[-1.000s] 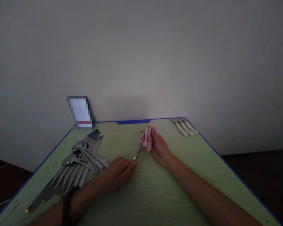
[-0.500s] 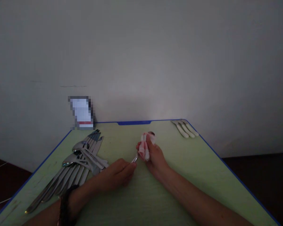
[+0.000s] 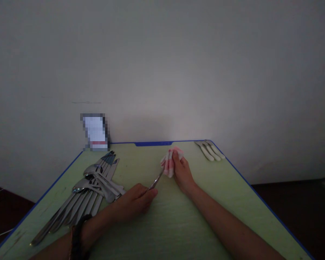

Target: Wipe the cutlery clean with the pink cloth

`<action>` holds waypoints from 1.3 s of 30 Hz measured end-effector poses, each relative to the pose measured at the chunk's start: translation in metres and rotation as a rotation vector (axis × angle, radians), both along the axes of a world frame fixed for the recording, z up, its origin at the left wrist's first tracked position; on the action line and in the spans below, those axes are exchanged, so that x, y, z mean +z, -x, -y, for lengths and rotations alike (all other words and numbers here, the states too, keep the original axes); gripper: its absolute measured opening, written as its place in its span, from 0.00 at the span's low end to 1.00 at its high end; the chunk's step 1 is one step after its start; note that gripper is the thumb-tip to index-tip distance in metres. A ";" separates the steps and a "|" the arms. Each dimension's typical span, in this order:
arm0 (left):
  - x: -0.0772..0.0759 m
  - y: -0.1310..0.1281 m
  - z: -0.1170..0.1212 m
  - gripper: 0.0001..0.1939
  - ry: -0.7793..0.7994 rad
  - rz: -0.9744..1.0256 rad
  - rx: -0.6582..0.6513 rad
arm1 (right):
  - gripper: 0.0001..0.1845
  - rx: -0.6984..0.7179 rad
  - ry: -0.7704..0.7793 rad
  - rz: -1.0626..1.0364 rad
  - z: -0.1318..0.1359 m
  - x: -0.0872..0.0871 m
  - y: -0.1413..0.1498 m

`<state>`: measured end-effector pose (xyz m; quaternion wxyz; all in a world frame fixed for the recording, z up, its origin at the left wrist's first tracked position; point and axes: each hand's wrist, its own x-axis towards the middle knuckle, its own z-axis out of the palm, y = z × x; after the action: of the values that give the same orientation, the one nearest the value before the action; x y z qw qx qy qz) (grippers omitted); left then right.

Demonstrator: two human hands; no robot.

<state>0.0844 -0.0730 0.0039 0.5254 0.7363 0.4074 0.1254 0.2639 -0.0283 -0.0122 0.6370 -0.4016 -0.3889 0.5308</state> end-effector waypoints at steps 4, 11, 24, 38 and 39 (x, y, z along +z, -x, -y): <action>0.002 -0.002 0.000 0.29 0.029 0.053 0.011 | 0.25 0.053 0.065 -0.057 0.004 0.006 0.001; -0.003 -0.004 0.000 0.29 0.075 0.120 0.044 | 0.23 0.088 -0.004 -0.241 -0.001 0.006 -0.002; 0.001 -0.004 -0.001 0.29 0.046 0.059 0.030 | 0.19 0.167 0.032 -0.258 0.000 0.005 0.000; 0.000 -0.004 -0.001 0.28 0.128 0.126 0.043 | 0.18 0.229 0.110 -0.396 -0.001 0.011 -0.009; 0.000 -0.004 -0.001 0.29 0.158 0.147 0.044 | 0.18 0.264 0.097 -0.393 0.000 0.011 -0.009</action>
<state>0.0885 -0.0722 0.0039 0.6073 0.6723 0.3926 0.1581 0.2728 -0.0281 -0.0009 0.6056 -0.2665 -0.2807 0.6953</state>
